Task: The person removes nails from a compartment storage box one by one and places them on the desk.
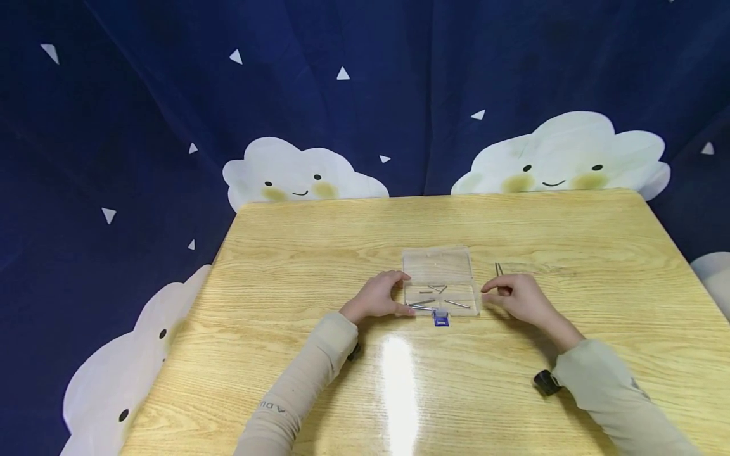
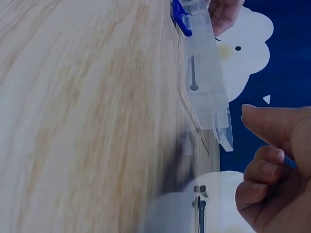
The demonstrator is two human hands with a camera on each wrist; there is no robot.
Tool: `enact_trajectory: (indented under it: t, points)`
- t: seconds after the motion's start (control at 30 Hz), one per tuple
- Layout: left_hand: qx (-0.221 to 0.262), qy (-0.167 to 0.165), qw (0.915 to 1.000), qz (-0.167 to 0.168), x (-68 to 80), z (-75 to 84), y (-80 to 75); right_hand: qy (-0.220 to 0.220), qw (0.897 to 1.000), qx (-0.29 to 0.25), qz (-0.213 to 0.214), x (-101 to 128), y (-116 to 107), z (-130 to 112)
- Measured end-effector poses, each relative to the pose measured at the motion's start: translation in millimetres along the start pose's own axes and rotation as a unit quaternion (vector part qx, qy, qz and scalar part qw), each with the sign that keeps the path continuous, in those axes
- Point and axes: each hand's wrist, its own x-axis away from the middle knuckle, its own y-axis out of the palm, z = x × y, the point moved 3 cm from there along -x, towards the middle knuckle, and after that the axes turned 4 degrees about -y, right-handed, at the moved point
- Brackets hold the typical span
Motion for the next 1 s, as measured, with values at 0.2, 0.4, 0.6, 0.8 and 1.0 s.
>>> enact_trajectory:
  t: [0.2, 0.4, 0.6, 0.8, 1.0]
  points:
    - [0.003, -0.001, 1.0, 0.001, 0.6, 0.3, -0.3, -0.032, 0.999, 0.004, -0.001, -3, 8, 0]
    - [0.004, -0.004, 1.0, 0.003, 0.5, 0.3, -0.2, -0.066, 0.998, -0.002, -0.004, -7, 16, -1]
    - [-0.002, -0.001, 1.0, 0.006, -0.4, 0.3, 0.7, -0.061, 0.997, 0.023, -0.034, -10, 22, -7]
    - [-0.001, 0.003, 1.0, 0.008, -1.0, -0.6, 1.4, -0.058, 0.994, 0.068, -0.066, -13, 23, -11]
    - [-0.005, 0.004, 0.9999, 0.009, -0.6, -1.1, 2.1, -0.055, 0.988, 0.103, -0.097, -18, 23, -15]
